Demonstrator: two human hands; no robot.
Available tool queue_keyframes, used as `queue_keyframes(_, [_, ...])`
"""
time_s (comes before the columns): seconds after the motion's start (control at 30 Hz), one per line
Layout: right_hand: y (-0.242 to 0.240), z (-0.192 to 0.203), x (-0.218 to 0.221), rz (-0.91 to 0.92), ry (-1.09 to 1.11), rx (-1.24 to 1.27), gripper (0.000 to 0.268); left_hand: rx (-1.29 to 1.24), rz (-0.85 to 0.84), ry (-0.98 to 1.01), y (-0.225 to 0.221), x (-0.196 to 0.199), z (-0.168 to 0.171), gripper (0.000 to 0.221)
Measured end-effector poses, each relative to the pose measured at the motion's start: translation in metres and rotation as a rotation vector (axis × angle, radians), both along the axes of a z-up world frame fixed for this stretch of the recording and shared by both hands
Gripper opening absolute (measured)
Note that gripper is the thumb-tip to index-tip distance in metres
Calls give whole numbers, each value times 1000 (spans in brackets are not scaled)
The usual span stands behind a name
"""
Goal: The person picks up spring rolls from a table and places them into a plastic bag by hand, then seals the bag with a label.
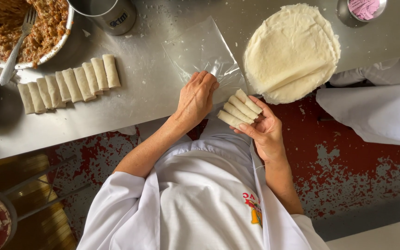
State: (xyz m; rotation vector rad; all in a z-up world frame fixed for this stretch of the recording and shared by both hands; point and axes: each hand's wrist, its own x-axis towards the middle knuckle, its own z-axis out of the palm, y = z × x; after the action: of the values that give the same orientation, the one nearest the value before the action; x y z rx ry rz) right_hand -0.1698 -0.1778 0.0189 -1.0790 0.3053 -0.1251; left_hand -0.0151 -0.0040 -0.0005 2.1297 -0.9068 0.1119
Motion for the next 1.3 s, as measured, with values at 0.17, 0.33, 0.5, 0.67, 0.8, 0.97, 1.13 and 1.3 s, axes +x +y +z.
queue_keyframes(0.17, [2,-3,2,5,2,-21,75,68,-50,-26,7,-9,26,15])
queue_keyframes(0.33, [0,2,5,21,5,-59,74,132,-167,-99,22,-23,41,11])
queue_keyframes(0.5, [-5,-6,6,80,29,-66,77,151,-181,-233,26,-29,23,27])
queue_keyframes(0.67, [-3,0,10,80,36,-59,77,152,-51,-441,16,-35,5,5])
queue_keyframes(0.8, [2,-1,9,-18,33,-30,72,107,19,-539,12,-38,14,4])
queue_keyframes(0.97, [30,6,13,-196,-3,15,70,102,12,-639,8,-48,8,8])
queue_keyframes(1.13, [51,-9,12,-211,-57,-190,74,92,12,-691,5,-53,3,12])
queue_keyframes(1.3, [57,8,18,-309,-78,-101,73,27,25,-718,2,-54,15,9])
